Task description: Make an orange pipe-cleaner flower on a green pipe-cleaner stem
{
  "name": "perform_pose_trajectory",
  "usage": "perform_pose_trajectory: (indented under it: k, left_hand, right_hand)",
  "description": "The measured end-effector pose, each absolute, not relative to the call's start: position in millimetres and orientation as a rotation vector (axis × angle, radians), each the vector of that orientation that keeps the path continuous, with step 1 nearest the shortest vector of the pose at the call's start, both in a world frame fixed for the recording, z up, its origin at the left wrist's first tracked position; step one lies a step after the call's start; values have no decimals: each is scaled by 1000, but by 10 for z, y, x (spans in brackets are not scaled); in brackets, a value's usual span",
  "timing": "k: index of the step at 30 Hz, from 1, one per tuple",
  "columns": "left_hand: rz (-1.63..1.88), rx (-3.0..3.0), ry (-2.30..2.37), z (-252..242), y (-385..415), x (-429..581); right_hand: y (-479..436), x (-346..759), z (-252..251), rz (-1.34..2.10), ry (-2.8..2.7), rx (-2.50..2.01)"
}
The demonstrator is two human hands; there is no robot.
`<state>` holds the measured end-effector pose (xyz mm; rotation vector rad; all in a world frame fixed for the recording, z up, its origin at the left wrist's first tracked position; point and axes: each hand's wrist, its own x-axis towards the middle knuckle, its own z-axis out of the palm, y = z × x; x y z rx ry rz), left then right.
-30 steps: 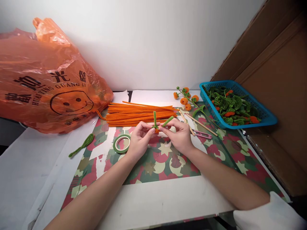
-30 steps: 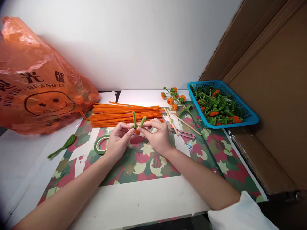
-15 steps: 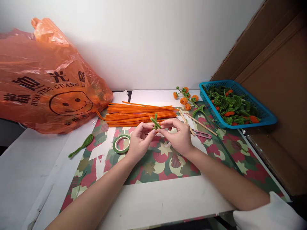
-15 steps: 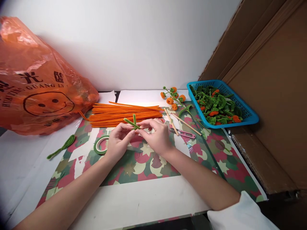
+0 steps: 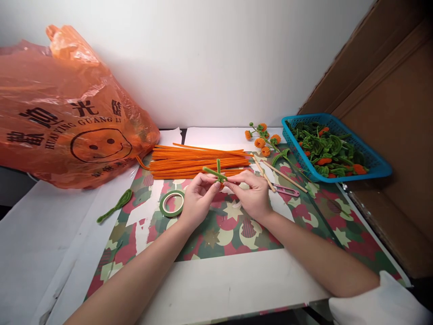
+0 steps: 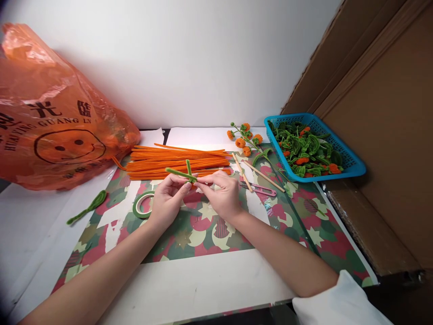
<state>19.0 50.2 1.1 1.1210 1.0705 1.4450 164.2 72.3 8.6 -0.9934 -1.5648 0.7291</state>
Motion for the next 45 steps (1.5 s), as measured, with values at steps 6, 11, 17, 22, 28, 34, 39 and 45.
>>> perform_pose_trajectory:
  k: [6,11,17,22,28,34,39,45]
  left_hand:
    - [1451,1227,1101,31,495,181]
    - [1442,1315,1135,41,480,178]
    - [1384,1285,1153,30,492,157]
    - [1382,1142,1120,22,524,174]
    - [1447,1152,1148,-13,527,196]
    - [1515,1331,1181,-1,475,204]
    - [1524,1406,1215,56,469,193]
    - [1460,1119,1156,23,539,173]
  right_hand:
    - [719,1662,98,541,-1723,-880]
    - [709,1643,113,493,-1748,-932]
    - [725,1644,101,502,-1811,-937]
    - [727,1639,84,601,-1785,-933]
    - [760,1581,74,1189,-1379,-1159]
    - [855,1604,143,1906,-808,-1091]
    - [897,1649,142,2042,-834,-1088]
    - [903,1722,204,1021,-1616,-1079]
